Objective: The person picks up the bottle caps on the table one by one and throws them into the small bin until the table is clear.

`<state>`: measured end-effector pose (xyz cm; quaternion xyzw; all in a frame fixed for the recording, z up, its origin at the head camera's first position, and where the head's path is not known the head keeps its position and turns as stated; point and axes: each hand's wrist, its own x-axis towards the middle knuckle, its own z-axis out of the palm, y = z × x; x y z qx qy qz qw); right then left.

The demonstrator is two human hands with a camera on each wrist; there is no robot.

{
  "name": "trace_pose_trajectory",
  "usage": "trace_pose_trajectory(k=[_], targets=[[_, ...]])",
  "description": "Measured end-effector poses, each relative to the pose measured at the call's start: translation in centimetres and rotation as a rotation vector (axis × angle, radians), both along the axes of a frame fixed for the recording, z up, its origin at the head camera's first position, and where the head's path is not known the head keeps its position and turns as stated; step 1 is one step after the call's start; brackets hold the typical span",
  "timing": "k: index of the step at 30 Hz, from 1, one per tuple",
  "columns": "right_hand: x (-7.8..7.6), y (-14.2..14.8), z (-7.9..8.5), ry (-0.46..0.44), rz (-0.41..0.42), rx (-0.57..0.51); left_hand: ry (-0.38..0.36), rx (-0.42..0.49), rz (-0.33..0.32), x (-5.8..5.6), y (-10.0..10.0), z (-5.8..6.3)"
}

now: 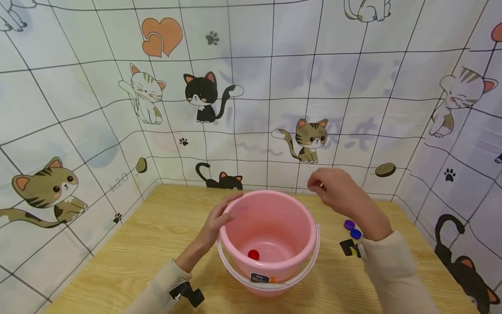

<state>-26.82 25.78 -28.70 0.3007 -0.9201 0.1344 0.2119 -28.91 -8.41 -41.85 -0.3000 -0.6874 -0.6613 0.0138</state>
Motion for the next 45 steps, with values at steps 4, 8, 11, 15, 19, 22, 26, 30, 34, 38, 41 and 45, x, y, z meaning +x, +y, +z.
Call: trace_pose_trajectory(k=[4, 8, 11, 15, 19, 22, 26, 30, 34, 38, 41, 45], targets=[[0.2, 1.6, -1.6, -0.007, -0.040, -0.020, 0.002, -0.003, -0.005, 0.0, 0.0, 0.1], [0.2, 2.8, -3.2, -0.031, -0.079, -0.040, 0.002, 0.000, -0.007, 0.1, 0.0, 0.2], [0.2, 3.6, -4.2, -0.059, -0.116, -0.060, 0.004, -0.002, -0.007, 0.1, -0.1, 0.2], [0.2, 4.6, -5.5, -0.099, -0.164, -0.078, 0.004, -0.006, -0.008, 0.2, 0.0, 0.2], [0.3, 5.6, -6.8, -0.130, -0.201, -0.105, 0.001, 0.001, -0.010, 0.1, 0.0, 0.2], [0.2, 6.4, -7.8, -0.152, -0.226, -0.131, 0.001, 0.002, -0.008, 0.1, 0.0, 0.1], [0.0, 7.6, -9.5, -0.170, -0.249, -0.160, 0.001, -0.005, -0.001, 0.1, 0.0, 0.0], [-0.1, 8.5, -11.1, -0.185, -0.271, -0.178, 0.001, -0.007, -0.002, 0.1, 0.0, 0.0], [-0.4, 9.2, -12.1, -0.211, -0.296, -0.182, 0.002, -0.004, 0.000, 0.1, 0.0, 0.0], [-0.6, 9.5, -12.8, -0.197, -0.311, -0.192, 0.001, -0.001, -0.005, 0.1, 0.0, 0.0], [-0.8, 9.7, -13.5, -0.163, -0.317, -0.205, 0.001, 0.006, -0.005, 0.1, 0.0, -0.1], [-1.0, 10.2, -14.2, -0.135, -0.345, -0.211, 0.001, 0.007, -0.002, 0.1, 0.0, -0.1]])
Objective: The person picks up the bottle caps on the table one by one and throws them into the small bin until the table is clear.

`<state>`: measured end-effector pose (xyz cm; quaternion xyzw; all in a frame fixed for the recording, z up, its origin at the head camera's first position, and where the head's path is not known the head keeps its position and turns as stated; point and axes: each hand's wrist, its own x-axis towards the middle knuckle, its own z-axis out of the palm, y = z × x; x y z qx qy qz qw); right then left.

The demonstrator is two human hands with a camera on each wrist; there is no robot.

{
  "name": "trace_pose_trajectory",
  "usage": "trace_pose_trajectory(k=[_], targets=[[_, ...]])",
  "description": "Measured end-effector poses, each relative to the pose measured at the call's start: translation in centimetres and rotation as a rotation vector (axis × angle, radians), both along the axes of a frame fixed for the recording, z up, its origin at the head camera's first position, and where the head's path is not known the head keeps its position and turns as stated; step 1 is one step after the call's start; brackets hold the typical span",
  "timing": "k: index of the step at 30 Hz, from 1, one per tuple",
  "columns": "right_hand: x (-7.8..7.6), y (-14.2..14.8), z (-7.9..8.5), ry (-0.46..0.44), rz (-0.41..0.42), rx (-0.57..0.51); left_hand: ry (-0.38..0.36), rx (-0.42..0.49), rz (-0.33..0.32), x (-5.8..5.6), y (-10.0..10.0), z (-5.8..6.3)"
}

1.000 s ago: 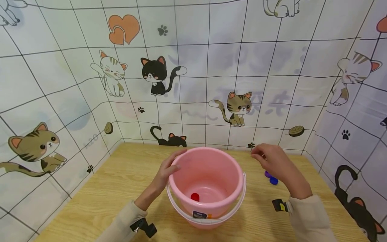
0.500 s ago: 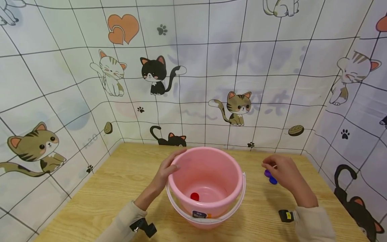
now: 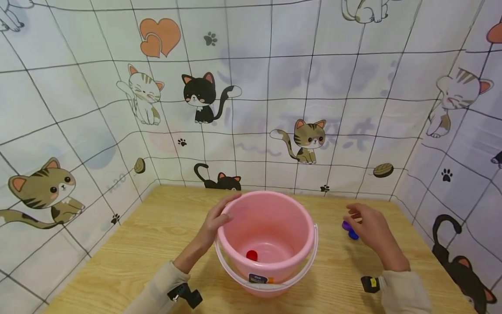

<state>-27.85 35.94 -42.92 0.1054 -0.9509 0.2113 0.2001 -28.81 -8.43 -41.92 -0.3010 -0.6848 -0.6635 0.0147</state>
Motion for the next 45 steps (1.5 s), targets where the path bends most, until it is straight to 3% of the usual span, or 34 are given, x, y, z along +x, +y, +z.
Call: trace_pose_trajectory(k=[8, 17, 27, 45], targets=[[-0.2, 1.0, -1.4, 0.000, -0.069, -0.005, 0.002, -0.006, -0.003, 0.0, 0.0, 0.1], [-0.3, 2.2, -2.5, -0.077, -0.112, 0.010, 0.000, -0.003, -0.001, 0.1, 0.0, 0.1], [-1.0, 3.7, -3.7, -0.237, -0.148, 0.001, -0.008, -0.008, 0.014, 0.0, 0.0, 0.1], [-1.0, 4.5, -4.8, -0.306, -0.144, -0.022, -0.006, -0.007, -0.006, -0.1, 0.0, 0.2]])
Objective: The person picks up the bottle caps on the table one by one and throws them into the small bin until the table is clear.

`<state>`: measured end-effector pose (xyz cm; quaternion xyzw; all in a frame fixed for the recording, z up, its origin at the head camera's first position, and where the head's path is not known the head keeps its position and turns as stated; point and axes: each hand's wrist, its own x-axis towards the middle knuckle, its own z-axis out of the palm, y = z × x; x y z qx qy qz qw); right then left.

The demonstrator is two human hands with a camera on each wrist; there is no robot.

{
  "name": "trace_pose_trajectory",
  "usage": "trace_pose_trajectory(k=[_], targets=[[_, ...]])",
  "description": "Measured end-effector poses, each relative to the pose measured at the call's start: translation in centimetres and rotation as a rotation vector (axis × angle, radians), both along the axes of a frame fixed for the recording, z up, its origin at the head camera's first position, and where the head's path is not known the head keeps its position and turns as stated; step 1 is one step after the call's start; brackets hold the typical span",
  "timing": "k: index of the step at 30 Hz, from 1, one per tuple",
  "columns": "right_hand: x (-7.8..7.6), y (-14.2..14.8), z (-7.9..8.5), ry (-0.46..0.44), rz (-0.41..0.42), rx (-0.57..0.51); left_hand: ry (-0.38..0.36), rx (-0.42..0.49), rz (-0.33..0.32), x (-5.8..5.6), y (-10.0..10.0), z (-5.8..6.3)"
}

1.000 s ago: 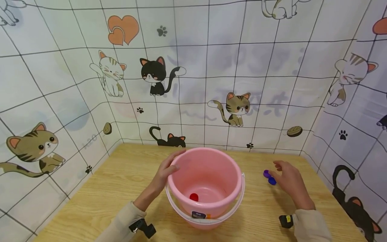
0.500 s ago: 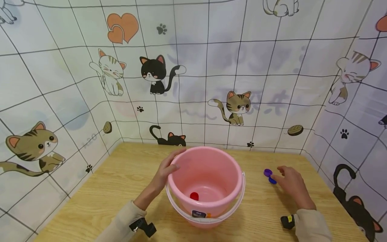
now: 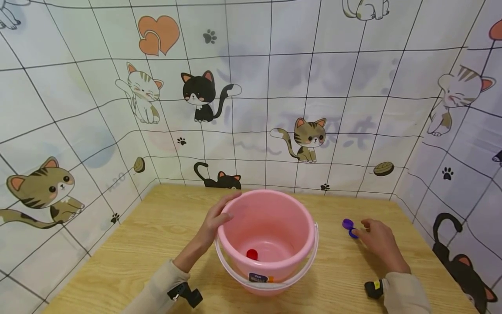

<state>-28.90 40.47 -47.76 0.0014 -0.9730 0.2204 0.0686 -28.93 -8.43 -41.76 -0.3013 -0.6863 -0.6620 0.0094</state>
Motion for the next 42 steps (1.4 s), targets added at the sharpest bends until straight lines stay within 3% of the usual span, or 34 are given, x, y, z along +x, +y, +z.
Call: trace_pose_trajectory(k=[19, 42], targets=[[0.16, 0.04, -0.30, -0.020, 0.047, 0.012, 0.007, 0.016, 0.010, 0.00, 0.20, 0.07], [0.28, -0.39, -0.12, 0.025, 0.081, 0.058, 0.008, 0.000, 0.031, 0.10, 0.20, 0.08]])
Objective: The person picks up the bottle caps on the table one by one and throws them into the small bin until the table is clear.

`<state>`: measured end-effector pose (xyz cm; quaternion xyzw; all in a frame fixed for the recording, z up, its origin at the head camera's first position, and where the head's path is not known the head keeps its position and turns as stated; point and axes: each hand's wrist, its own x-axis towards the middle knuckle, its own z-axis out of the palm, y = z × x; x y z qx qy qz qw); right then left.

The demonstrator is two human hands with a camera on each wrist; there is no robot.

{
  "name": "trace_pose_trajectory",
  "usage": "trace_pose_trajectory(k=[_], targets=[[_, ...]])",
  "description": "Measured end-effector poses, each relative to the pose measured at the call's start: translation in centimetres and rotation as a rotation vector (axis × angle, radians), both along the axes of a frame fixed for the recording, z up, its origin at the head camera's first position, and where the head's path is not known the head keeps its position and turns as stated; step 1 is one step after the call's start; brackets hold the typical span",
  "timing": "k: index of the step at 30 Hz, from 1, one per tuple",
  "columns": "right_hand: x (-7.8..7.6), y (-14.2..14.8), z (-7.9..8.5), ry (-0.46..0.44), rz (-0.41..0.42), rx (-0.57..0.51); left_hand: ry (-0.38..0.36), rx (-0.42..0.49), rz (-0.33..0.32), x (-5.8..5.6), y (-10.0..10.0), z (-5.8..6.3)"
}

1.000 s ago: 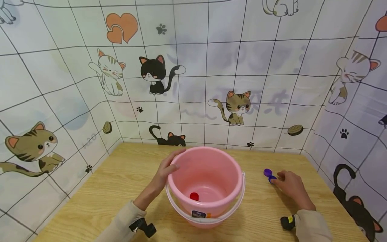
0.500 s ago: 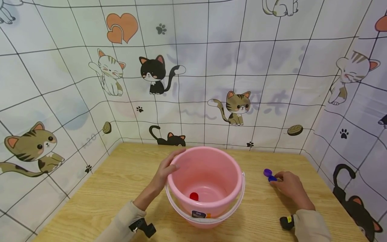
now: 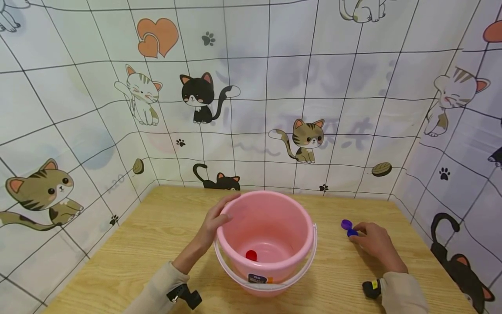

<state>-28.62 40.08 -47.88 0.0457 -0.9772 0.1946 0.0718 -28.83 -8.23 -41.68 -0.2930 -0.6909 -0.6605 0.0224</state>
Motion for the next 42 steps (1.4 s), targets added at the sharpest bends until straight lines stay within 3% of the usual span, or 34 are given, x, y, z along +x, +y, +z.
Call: trace_pose_trajectory(k=[42], targets=[[-0.13, 0.16, 0.42, -0.002, -0.027, -0.057, 0.006, 0.006, -0.023, -0.01, -0.14, -0.02]])
